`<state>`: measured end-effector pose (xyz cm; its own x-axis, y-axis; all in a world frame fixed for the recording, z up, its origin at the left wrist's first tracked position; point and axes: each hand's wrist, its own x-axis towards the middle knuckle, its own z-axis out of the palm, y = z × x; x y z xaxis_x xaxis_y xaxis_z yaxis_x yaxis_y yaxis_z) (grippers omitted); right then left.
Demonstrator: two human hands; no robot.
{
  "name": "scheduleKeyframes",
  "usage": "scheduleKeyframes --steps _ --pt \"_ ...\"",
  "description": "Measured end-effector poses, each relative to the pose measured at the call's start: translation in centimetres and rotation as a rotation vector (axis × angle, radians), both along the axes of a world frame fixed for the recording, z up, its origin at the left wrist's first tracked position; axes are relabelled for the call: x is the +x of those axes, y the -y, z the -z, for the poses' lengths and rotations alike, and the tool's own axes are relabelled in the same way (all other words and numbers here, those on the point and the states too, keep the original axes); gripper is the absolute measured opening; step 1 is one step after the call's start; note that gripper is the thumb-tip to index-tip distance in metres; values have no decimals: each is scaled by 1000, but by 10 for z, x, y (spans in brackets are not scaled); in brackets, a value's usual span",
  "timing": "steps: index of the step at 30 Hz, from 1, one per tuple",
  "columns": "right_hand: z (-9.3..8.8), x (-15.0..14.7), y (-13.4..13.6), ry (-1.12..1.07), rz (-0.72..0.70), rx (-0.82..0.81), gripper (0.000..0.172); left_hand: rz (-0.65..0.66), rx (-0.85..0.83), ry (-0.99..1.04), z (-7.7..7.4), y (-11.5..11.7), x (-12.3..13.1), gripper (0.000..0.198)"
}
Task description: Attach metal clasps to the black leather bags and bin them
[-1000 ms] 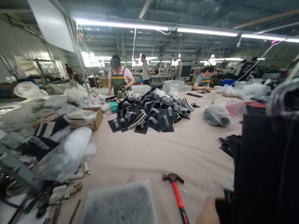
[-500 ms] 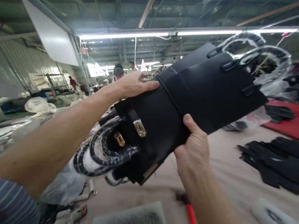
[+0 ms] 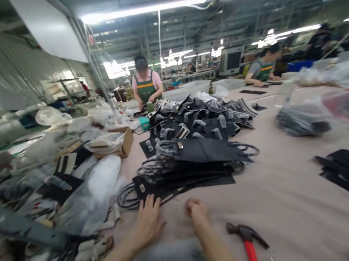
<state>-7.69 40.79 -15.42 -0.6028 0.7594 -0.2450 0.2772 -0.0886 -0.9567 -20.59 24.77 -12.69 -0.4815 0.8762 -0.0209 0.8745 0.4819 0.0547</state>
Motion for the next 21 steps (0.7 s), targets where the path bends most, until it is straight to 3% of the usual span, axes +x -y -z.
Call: scheduleKeyframes --steps 2,5,8,12,14,17,21 --pt "17 7 -3 49 48 -46 46 -34 -28 -19 22 8 -2 75" --pt "27 14 -7 82 56 -70 49 38 -20 -81 24 4 -14 64" --pt "18 25 -1 103 64 10 50 96 -24 -126 16 -6 -36 53" --pt "-4 58 22 120 22 278 48 30 -43 -162 9 -17 -72 53" --pt "-11 86 36 118 45 398 47 34 -10 -197 11 -21 -88 53" --pt "-10 148 56 128 198 561 42 92 23 -270 18 -24 -98 54" --pt "5 252 77 255 391 546 43 38 7 -322 36 -25 -86 60"
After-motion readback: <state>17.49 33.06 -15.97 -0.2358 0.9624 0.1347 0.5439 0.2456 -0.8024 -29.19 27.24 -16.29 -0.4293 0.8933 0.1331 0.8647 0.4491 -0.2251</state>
